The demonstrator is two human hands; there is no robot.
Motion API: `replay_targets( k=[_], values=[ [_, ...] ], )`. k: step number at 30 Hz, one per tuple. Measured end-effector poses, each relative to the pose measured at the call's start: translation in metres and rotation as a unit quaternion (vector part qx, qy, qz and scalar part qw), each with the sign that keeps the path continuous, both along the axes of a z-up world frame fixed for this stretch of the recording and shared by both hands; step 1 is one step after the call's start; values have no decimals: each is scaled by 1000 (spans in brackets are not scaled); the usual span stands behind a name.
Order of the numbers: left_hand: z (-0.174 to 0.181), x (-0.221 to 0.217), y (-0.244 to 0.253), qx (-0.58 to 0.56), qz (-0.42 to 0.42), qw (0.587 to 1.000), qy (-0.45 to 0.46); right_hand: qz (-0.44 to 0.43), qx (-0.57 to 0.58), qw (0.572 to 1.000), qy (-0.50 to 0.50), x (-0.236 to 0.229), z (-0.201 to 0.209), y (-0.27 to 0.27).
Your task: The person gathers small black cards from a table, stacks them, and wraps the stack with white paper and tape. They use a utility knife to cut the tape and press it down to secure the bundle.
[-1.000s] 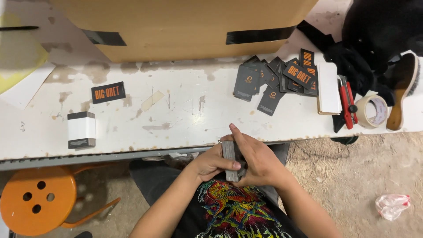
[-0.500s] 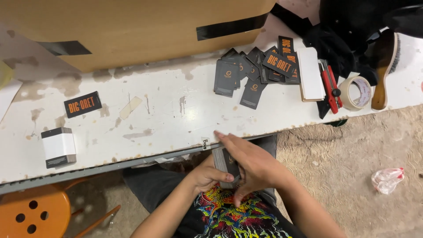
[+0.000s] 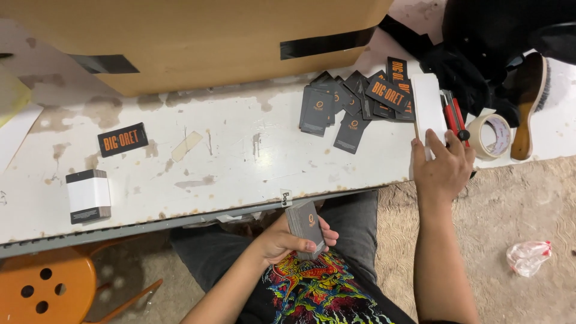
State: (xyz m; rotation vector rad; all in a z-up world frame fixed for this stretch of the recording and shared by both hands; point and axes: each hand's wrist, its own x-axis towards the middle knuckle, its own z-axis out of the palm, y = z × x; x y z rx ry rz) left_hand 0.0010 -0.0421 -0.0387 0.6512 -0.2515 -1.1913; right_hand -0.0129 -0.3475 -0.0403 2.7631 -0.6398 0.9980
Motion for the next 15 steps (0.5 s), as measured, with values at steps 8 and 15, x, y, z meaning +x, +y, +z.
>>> replay_targets(
  k=[8, 15],
  values=[
    [-4, 4, 1, -29, 11, 999, 11, -13, 229, 973, -23, -1, 17, 4],
    [-7, 6, 5, -63, 46, 997, 3, 19, 202, 973, -108, -4, 26, 7]
  ],
)
